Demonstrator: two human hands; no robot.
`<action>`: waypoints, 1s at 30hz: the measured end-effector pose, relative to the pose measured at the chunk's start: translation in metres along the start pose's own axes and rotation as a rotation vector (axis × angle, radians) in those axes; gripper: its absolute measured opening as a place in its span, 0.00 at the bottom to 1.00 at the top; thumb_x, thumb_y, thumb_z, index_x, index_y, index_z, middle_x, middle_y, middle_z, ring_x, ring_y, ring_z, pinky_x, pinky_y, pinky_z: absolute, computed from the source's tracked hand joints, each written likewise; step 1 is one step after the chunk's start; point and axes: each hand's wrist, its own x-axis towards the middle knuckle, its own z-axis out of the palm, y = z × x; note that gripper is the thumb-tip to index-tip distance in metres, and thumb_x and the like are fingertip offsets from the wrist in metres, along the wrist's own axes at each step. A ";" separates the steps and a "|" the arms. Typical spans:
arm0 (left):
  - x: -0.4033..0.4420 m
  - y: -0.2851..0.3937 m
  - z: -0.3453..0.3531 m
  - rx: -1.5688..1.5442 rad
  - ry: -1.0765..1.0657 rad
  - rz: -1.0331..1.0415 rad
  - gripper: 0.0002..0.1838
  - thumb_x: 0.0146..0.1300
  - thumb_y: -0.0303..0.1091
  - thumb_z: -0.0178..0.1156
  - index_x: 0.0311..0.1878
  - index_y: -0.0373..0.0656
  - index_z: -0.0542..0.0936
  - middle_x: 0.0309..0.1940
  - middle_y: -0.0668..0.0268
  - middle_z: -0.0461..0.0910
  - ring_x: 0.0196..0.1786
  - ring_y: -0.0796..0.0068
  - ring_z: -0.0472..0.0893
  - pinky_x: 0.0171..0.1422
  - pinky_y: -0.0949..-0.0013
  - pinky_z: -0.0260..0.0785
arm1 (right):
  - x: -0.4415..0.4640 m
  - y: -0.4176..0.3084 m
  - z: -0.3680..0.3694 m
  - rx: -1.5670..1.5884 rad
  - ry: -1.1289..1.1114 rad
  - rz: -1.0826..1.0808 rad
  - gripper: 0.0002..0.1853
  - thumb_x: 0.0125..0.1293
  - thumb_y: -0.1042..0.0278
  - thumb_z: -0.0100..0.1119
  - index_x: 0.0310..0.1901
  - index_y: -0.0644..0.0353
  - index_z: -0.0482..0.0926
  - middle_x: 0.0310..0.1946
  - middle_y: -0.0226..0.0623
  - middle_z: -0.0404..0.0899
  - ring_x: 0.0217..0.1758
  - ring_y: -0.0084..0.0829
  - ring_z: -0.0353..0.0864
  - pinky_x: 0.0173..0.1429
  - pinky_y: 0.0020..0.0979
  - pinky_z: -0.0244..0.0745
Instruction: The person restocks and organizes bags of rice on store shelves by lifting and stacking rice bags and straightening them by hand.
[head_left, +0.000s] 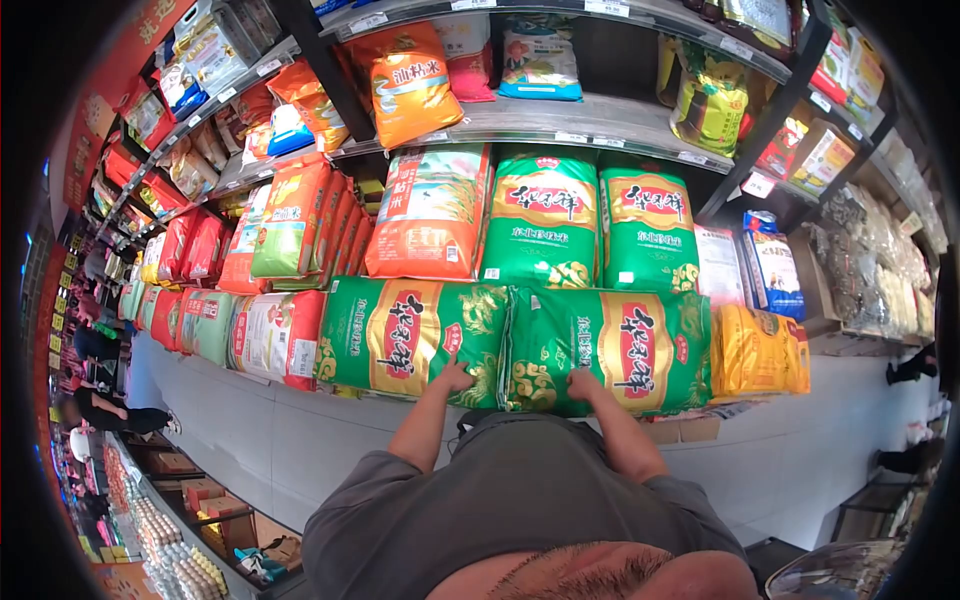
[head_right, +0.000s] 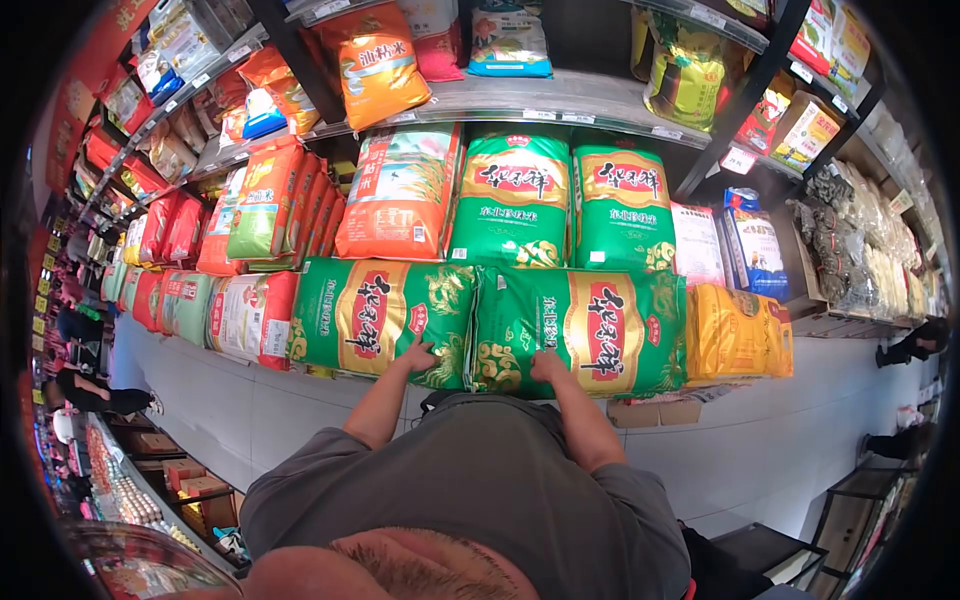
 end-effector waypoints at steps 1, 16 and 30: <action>0.016 -0.009 0.006 0.041 -0.027 0.029 0.44 0.60 0.59 0.60 0.78 0.52 0.64 0.83 0.55 0.38 0.83 0.45 0.45 0.84 0.50 0.45 | 0.001 0.001 0.000 -0.015 -0.019 0.000 0.19 0.60 0.66 0.59 0.54 0.51 0.81 0.61 0.55 0.73 0.62 0.52 0.78 0.66 0.45 0.75; 0.014 0.005 -0.003 -0.035 -0.069 -0.066 0.50 0.59 0.61 0.62 0.80 0.50 0.56 0.84 0.58 0.31 0.83 0.44 0.44 0.84 0.50 0.44 | -0.014 -0.010 -0.012 0.011 -0.007 -0.023 0.17 0.61 0.65 0.55 0.51 0.54 0.84 0.54 0.51 0.82 0.60 0.49 0.80 0.64 0.44 0.76; -0.012 0.018 -0.007 -0.046 -0.017 -0.071 0.51 0.59 0.59 0.61 0.80 0.41 0.55 0.83 0.54 0.34 0.84 0.54 0.39 0.86 0.51 0.36 | -0.017 -0.010 -0.008 0.077 -0.023 0.023 0.21 0.66 0.59 0.44 0.55 0.48 0.82 0.60 0.47 0.80 0.64 0.49 0.78 0.67 0.46 0.71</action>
